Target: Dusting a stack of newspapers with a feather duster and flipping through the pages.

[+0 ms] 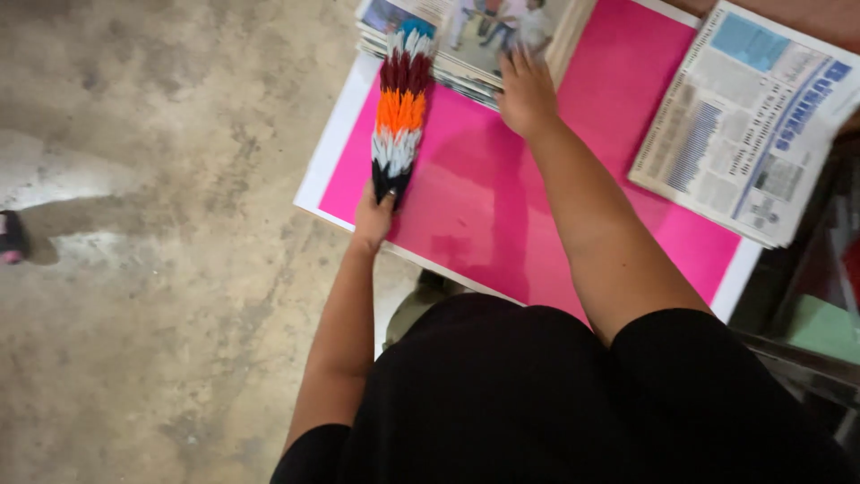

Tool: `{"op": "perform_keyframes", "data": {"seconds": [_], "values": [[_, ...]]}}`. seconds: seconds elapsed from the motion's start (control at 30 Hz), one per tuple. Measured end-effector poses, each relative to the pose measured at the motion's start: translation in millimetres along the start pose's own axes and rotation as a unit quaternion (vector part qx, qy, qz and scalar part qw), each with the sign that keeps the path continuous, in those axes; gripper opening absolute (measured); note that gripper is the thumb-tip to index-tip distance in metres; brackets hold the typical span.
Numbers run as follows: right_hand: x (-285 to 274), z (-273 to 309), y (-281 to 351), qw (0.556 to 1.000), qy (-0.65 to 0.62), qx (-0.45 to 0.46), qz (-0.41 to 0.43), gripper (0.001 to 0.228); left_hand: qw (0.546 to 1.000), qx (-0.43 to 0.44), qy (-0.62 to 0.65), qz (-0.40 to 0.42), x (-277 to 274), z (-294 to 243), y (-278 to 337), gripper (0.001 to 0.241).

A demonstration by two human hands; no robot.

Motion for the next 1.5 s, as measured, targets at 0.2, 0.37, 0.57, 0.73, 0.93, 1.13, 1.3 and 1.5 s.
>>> {"op": "perform_keyframes", "data": {"seconds": [0.2, 0.37, 0.57, 0.73, 0.93, 1.13, 1.3, 1.5], "values": [[5, 12, 18, 0.983, 0.115, 0.009, -0.142, 0.026, 0.998, 0.005, 0.056, -0.033, -37, -8, 11, 0.052], [18, -7, 11, 0.985, 0.150, 0.006, -0.082, 0.036, 0.994, 0.011, 0.101, -0.046, -65, 7, 13, 0.055], [2, -28, 0, 0.980, 0.133, 0.017, -0.150, 0.024, 0.990, -0.041, 0.129, -0.048, -71, -3, 14, 0.055], [-45, -31, 36, 0.936, 0.126, 0.070, -0.321, 0.021, 0.993, -0.013, 0.112, -0.032, -73, 4, 5, 0.054], [-49, -49, 163, 0.950, 0.151, 0.053, -0.268, 0.022, 0.996, 0.079, 0.008, -0.027, -75, -23, -17, 0.038], [70, -52, 314, 0.934, 0.245, 0.077, -0.248, 0.027, 0.999, -0.021, -0.039, 0.004, -38, -35, -64, 0.039], [65, 2, 355, 0.985, 0.144, 0.073, -0.053, 0.025, 0.936, -0.005, -0.342, -0.079, 5, -81, -54, 0.093], [53, -17, 344, 0.955, -0.012, 0.260, -0.143, 0.027, 0.917, 0.298, -0.247, 0.098, 77, -92, -14, 0.078]]}}
Point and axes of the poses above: each hand's wrist, its own y-axis away from the middle knuckle, its own x-axis out of the palm, z = x × y, the point moved 2 cm from there along -y, towards the middle knuckle, and after that the axes turned 14 degrees about y, right-handed, at the moved point
